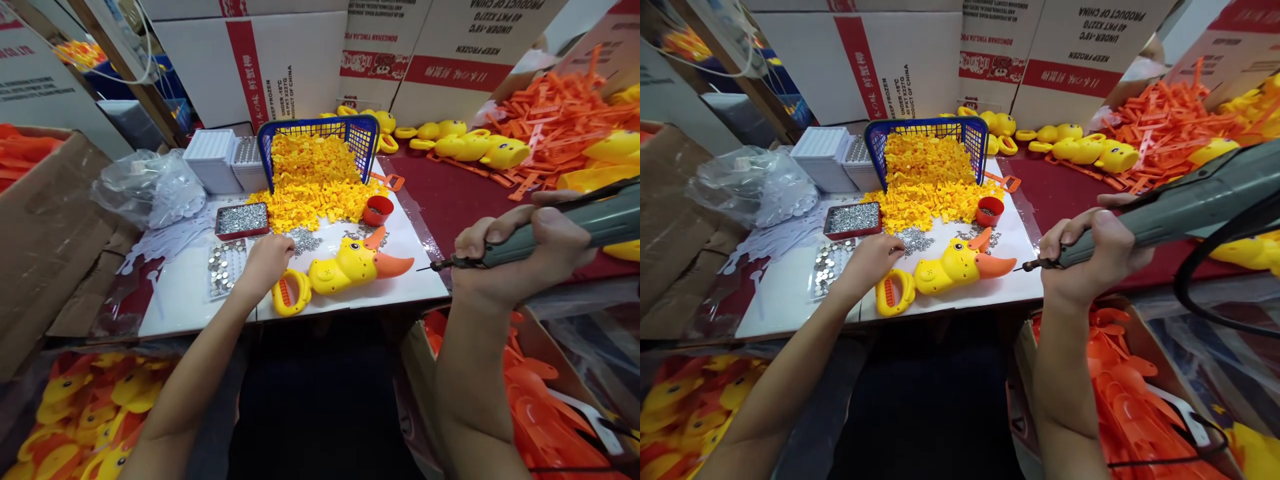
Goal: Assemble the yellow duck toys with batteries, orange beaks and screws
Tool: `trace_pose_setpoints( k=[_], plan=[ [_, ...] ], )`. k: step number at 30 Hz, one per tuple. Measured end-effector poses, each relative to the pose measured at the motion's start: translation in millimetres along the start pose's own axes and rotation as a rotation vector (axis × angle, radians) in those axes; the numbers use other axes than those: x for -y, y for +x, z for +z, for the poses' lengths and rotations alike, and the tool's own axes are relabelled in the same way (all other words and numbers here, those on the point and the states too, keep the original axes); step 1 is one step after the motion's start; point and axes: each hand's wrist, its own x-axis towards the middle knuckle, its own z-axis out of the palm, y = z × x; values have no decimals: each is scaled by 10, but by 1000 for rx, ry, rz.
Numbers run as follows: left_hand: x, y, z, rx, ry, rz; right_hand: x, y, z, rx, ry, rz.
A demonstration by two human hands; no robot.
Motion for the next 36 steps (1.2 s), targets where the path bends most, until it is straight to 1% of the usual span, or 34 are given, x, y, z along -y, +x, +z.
trace_pose_setpoints(
  k=[3, 6, 10, 14, 20, 23, 25, 27, 29, 31, 34, 36],
  plan=[
    [16, 16, -41, 41, 12, 13, 13, -11, 4, 0, -34, 7],
    [53, 30, -78, 31, -3, 13, 31, -14, -10, 3, -47, 6],
    [94, 15, -136, -34, -41, 19, 51, -7, -38, -4, -31, -8],
    [91, -38, -192, -101, -86, 37, 54, -12, -40, -22, -20, 7],
    [96, -75, -204, -216, -138, 18, 37, -45, -19, 3, -4, -16],
    [35, -127, -209, -263, -253, -12, 43, -67, 2, 7, 15, -22],
    [-110, -218, -203, -304, -462, -34, 59, -88, 30, 9, 29, -13],
    [-351, -354, -170, -322, -750, -58, 84, -116, 70, 24, 38, 11],
    [-649, -506, -96, -270, -1037, -106, 120, -152, 115, 44, 49, 36],
    [-940, -635, 17, -230, -1257, -189, 165, -195, 155, 80, 76, 58],
    [-1262, -742, 215, -164, -1463, -321, 243, -277, 179, 162, 123, 115],
    [-1386, -762, 324, -128, -1527, -343, 291, -338, 164, 221, 149, 141]
  ],
)
